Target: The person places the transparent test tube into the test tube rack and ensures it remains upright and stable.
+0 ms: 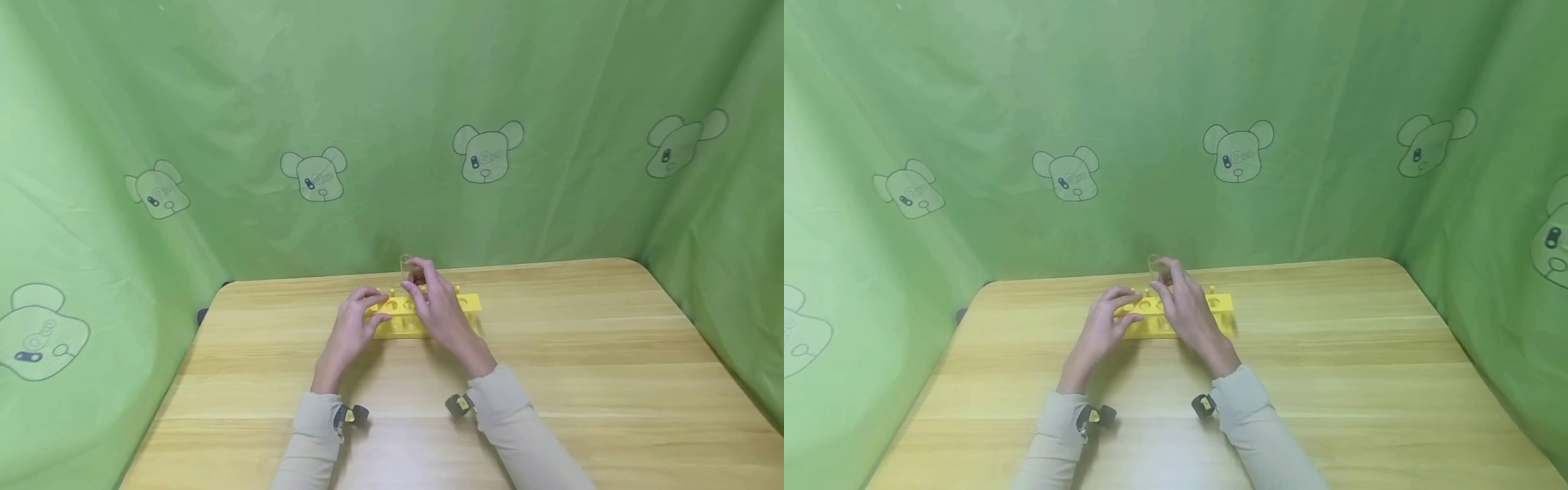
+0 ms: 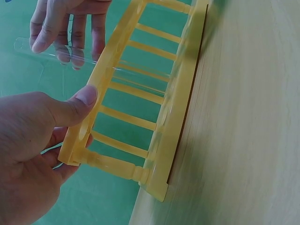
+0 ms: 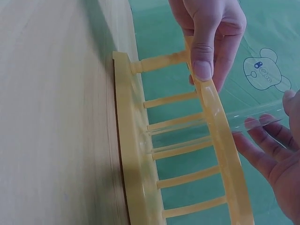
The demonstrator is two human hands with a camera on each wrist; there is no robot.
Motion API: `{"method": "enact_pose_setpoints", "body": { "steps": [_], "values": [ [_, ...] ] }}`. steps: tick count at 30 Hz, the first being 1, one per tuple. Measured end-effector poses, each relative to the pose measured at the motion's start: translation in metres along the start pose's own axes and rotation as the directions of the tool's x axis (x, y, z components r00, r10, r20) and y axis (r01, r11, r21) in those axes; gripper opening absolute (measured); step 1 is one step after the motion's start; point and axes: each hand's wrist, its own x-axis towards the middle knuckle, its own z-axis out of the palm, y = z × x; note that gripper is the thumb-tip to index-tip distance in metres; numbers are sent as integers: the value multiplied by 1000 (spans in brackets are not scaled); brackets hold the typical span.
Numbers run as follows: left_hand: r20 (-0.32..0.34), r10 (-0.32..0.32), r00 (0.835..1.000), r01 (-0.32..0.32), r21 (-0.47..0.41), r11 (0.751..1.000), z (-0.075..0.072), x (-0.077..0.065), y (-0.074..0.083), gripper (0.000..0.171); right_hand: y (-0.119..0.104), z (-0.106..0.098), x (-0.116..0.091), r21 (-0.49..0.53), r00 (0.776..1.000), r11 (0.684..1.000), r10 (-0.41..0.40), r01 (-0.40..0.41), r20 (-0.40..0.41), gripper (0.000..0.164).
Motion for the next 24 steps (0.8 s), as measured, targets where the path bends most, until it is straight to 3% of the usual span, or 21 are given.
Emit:
{"method": "enact_pose_setpoints", "body": {
  "steps": [24],
  "values": [
    [19, -35, 999, 35, -17, 999, -12, -8, -13, 43, -2, 2, -5, 28, 997, 999, 34, -36, 64, 42]
  ]
}}
